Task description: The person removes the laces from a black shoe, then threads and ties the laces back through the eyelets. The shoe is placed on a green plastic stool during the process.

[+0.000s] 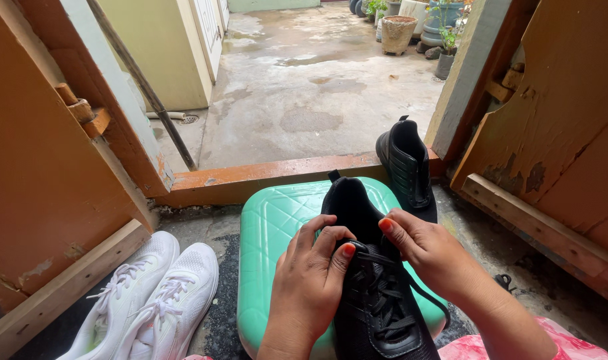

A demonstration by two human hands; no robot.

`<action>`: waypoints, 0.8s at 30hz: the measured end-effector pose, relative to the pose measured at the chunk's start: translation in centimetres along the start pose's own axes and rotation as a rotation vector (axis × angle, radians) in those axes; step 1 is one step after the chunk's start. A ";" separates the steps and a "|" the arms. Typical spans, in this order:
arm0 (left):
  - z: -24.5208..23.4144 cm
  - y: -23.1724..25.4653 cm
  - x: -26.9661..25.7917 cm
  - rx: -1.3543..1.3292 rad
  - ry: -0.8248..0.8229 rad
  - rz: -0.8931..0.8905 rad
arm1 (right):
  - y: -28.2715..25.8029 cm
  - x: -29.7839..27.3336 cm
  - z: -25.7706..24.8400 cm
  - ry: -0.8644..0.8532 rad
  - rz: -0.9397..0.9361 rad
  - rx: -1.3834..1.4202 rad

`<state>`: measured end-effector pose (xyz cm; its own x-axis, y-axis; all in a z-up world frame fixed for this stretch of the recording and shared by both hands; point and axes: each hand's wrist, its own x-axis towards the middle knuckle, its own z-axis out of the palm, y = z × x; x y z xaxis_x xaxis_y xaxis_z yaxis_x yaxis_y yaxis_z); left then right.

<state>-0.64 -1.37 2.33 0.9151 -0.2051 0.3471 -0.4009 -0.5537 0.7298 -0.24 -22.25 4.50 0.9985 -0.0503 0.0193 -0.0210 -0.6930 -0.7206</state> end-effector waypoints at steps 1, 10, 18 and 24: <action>0.1 0.2 0.0 -0.001 0.019 0.017 | -0.3 -0.2 0.0 0.010 -0.011 -0.021; -2.2 1.5 -1.0 0.046 -0.033 -0.211 | -2.6 -3.8 0.1 0.120 0.048 -0.047; -3.9 1.0 -2.2 0.004 -0.431 -0.308 | -1.7 -5.1 -0.9 0.181 0.000 -0.021; -3.1 -0.1 -2.9 -0.250 -0.427 -0.239 | -1.2 -6.1 -0.9 0.216 0.002 -0.048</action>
<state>-3.44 1.77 3.10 0.8970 -0.4353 -0.0771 -0.1305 -0.4273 0.8946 -6.33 -21.74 5.90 0.9648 -0.2010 0.1696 -0.0306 -0.7262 -0.6868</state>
